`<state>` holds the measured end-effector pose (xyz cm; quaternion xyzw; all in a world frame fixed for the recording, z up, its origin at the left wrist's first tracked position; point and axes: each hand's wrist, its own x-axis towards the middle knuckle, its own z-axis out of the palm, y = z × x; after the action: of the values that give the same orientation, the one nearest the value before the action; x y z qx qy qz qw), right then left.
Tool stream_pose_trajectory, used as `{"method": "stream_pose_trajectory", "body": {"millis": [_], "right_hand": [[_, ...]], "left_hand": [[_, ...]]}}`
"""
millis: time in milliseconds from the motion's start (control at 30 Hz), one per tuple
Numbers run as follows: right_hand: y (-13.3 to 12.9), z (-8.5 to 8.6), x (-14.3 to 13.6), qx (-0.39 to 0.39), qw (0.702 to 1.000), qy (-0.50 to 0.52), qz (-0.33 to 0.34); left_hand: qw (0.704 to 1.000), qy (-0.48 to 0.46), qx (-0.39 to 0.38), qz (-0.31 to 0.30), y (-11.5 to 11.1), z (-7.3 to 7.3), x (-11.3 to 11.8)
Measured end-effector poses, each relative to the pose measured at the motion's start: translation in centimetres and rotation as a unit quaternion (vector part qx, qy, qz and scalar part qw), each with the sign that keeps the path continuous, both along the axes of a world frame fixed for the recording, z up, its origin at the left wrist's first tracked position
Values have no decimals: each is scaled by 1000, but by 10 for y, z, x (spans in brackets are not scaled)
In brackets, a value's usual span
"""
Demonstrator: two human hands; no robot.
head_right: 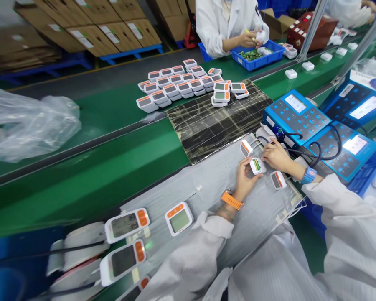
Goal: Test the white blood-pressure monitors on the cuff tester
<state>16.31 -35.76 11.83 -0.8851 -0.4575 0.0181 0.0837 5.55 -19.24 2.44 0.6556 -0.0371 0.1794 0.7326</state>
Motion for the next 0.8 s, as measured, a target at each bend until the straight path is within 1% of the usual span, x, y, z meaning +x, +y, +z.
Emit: {"method": "stream_pose_trajectory", "body": {"millis": [100,267,333,400,433,567,700,800], "right_hand": [[3,2,-1,0,1000,-6,4],[9,9,-3,-29,999,-25,30],[5,10,-2,-15,999,-18,30],[-2,10,1,10,999,3,38],[-6,9,3,21,998,16,52],[-20,3,9,30,990,55,127],[-21,-3,11,28,991,37,129],[-18,-3,9,28,991,31,124]], "left_hand": [[1000,-19,25,1,1,0,1],[995,-41,93,9,2,-2,4],[993,-50,109,11,2,-4,4],[993,-54,109,13,2,-6,5],[993,-53,107,14,2,-6,5],[994,-44,100,13,2,-7,5],[994,-43,101,11,2,-6,5],[993,-54,103,16,2,-7,5]]}}
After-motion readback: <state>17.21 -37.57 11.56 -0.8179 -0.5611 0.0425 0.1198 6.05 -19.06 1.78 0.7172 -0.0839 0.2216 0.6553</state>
